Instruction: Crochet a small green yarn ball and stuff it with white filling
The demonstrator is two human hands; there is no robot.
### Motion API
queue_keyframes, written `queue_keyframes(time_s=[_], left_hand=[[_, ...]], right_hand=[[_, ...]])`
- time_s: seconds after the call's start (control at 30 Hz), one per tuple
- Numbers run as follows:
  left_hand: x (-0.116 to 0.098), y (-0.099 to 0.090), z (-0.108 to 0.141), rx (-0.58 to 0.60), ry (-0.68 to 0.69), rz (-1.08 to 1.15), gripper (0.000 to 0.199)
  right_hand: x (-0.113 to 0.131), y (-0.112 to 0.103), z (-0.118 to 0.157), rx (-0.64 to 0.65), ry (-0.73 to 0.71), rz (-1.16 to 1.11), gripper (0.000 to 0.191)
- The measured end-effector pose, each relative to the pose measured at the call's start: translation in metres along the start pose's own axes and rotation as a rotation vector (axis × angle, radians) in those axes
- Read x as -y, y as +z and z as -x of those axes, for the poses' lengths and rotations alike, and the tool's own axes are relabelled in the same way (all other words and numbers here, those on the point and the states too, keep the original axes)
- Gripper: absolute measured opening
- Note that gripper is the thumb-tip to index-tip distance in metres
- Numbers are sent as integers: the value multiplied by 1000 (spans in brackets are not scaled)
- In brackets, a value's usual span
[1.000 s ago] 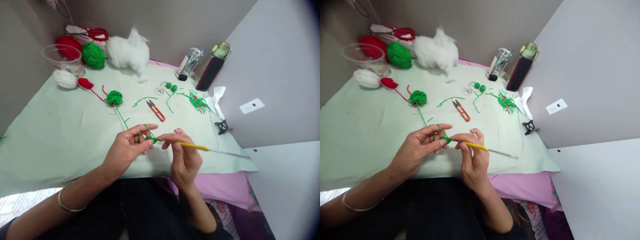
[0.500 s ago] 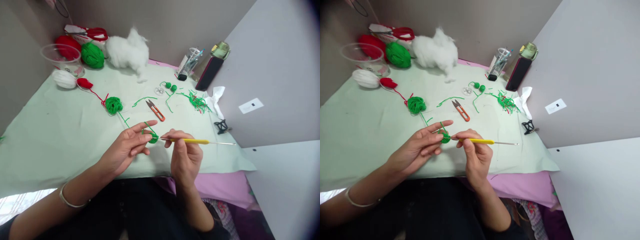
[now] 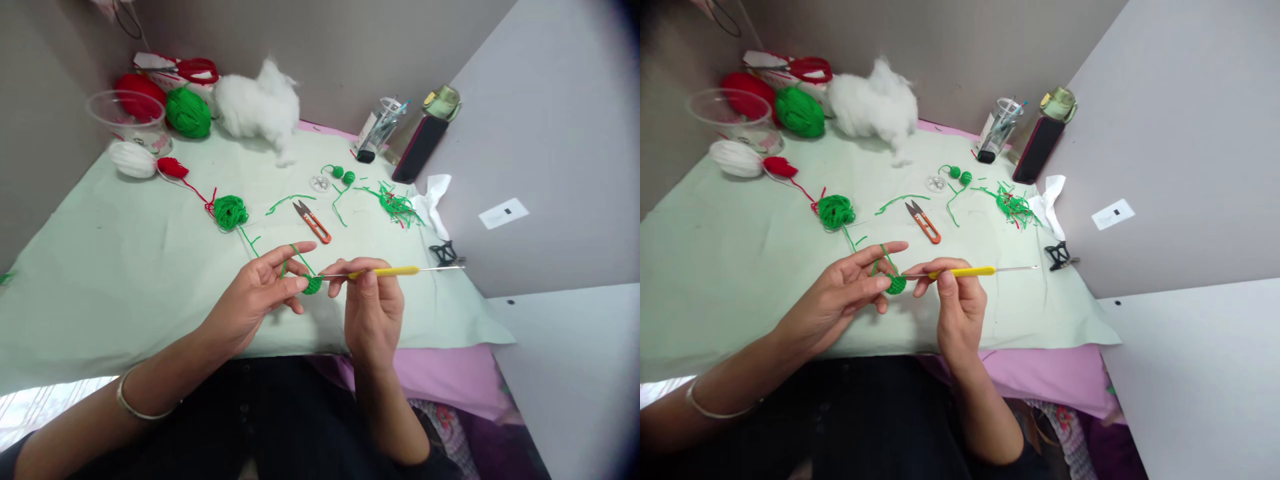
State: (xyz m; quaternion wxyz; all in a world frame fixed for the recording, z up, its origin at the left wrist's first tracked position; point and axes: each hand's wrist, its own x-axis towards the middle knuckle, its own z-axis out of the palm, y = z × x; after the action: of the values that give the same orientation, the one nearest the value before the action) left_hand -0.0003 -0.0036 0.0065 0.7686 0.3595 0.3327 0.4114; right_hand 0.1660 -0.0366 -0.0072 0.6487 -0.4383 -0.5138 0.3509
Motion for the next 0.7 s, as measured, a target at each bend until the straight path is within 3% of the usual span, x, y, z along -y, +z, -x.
queue_keyframes(time_s=[0.13,0.3,0.4,0.47,0.53,0.63,0.7], left_hand=[[2,-2,1,-37,58,-67,46],[5,2,3,-84,118,-155,53],[4,5,2,-43,-2,12,53],[1,5,1,1,-127,150,46],[-2,3,-1,14,-173,225,38],[-4,1,-1,26,-116,207,36],[-2,2,-1,42,-72,156,38]], right_hand=[[6,-3,3,28,-132,231,20],[-5,-5,10,125,-532,702,30],[-15,-4,12,67,-674,865,34],[-15,-2,11,1,-621,764,31],[-10,0,8,-53,-457,518,26],[0,3,2,-85,-211,161,23],[3,6,0,-32,-152,107,20]])
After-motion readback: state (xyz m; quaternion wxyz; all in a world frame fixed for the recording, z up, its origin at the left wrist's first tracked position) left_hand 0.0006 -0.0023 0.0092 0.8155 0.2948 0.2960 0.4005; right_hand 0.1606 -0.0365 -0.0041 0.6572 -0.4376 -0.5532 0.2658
